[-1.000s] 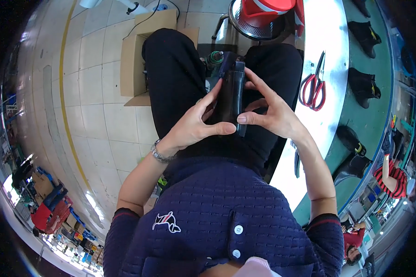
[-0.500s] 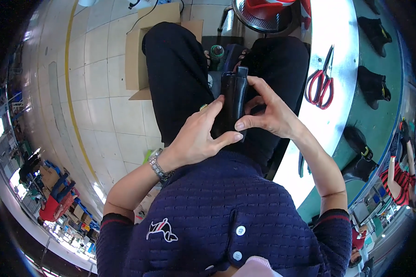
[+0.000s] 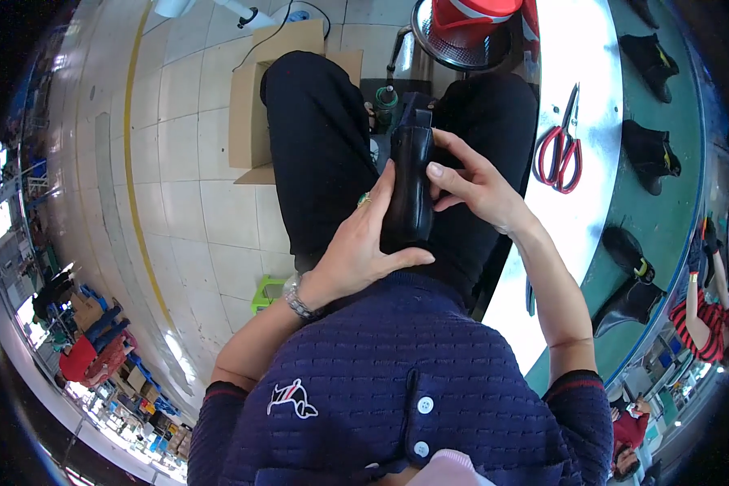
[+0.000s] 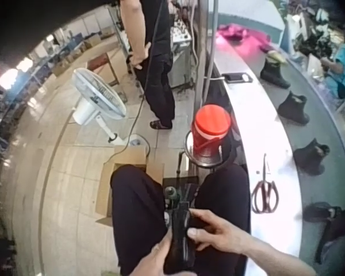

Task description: Manually assemble shoe uppers onto lasts using various hand tools on a production line.

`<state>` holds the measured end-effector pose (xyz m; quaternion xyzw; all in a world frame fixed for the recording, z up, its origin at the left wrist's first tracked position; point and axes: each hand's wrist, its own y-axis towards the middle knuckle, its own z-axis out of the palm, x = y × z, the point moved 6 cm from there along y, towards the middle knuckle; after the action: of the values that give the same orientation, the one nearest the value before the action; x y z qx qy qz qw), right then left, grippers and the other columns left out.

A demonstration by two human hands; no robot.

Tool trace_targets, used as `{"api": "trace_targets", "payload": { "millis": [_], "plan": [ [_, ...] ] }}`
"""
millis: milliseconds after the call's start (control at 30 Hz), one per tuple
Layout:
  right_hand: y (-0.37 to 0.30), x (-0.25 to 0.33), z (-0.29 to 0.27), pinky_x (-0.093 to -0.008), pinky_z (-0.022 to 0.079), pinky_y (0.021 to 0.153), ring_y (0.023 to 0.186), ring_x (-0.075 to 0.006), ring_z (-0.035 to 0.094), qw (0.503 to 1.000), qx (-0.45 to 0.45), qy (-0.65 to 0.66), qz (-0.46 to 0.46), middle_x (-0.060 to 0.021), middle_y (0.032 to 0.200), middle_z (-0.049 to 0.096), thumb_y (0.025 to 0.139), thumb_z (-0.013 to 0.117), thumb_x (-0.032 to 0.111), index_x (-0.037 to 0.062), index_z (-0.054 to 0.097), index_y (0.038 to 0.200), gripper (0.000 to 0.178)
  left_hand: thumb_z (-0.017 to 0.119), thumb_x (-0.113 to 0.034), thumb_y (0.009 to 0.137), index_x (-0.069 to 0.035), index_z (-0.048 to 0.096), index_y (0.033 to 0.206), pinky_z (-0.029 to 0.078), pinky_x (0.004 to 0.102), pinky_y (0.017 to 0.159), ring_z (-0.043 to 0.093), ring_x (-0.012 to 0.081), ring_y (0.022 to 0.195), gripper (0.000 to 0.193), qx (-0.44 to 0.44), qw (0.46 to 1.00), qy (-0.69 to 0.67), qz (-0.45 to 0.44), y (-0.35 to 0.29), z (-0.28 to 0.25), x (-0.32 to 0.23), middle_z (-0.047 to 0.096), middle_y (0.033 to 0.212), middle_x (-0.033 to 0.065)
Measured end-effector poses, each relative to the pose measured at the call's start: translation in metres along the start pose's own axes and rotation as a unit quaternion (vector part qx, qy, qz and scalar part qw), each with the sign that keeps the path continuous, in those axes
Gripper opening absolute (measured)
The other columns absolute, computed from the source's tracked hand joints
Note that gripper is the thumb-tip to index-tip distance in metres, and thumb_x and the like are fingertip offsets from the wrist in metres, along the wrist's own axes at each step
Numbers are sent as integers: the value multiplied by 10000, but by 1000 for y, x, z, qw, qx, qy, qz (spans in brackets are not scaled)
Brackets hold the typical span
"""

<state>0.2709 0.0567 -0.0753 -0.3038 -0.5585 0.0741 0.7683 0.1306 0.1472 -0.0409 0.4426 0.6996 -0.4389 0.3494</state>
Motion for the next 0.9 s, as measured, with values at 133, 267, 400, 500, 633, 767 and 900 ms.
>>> {"api": "trace_targets", "payload": {
  "millis": [133, 267, 400, 500, 633, 767, 900],
  "plan": [
    [-1, 2, 1, -325, 584, 768, 983, -189, 608, 999, 23, 30, 6, -123, 1318, 451, 917, 649, 373, 105, 326, 1483, 704, 781, -470, 750, 1, 134, 1517, 346, 392, 1103, 374, 358, 1370, 1109, 16, 999, -23, 19, -4, -4, 12, 278, 1517, 258],
    [-2, 0, 1, -317, 573, 794, 998, -186, 605, 999, 40, 9, -1, -114, 1421, 388, 910, 672, 310, 119, 299, 1499, 723, 787, -424, 756, -6, 160, 1516, 307, 384, 1128, 330, 332, 1402, 1071, 20, 999, -47, 7, -7, -6, 15, 258, 1540, 226],
    [-6, 0, 2, -326, 568, 801, 1005, -190, 605, 999, 48, -12, 4, -118, 1451, 359, 887, 699, 293, 123, 288, 1505, 762, 780, -439, 762, -16, 149, 1521, 299, 386, 1133, 328, 338, 1401, 1074, 15, 999, -29, 32, -12, -6, 16, 251, 1541, 233],
    [-8, 3, 0, -319, 561, 797, 995, -189, 609, 999, 43, -22, 6, -121, 1464, 342, 888, 700, 282, 100, 279, 1504, 768, 773, -451, 766, -16, 142, 1521, 293, 387, 1136, 322, 341, 1404, 1076, 27, 999, -40, 23, -13, -1, 16, 236, 1546, 233],
    [-5, 6, -8, -313, 552, 787, 984, -190, 614, 1000, 22, -11, 12, -116, 1461, 348, 898, 691, 267, 75, 311, 1488, 728, 766, -511, 754, 18, 136, 1511, 276, 385, 1144, 299, 349, 1413, 1118, 34, 997, -57, 41, -3, -2, 16, 233, 1542, 246],
    [6, 22, -8, -289, 529, 780, 1039, -166, 586, 997, -22, -50, -46, -107, 1404, 421, 884, 705, 220, 29, 459, 1384, 590, 744, -566, 757, 58, 211, 1479, 271, 385, 1141, 323, 338, 1399, 1093, 10, 993, -110, 34, 11, -24, 17, 297, 1506, 255],
    [11, 48, 20, -240, 480, 686, 898, -110, 574, 991, 16, -77, -112, -54, 1187, 537, 842, 721, 162, -11, 533, 1251, 481, 693, -485, 846, 30, 260, 1471, 225, 391, 1162, 272, 331, 1414, 918, -50, 983, -161, 70, 35, -26, 39, 305, 1501, 230]
  ]
}}
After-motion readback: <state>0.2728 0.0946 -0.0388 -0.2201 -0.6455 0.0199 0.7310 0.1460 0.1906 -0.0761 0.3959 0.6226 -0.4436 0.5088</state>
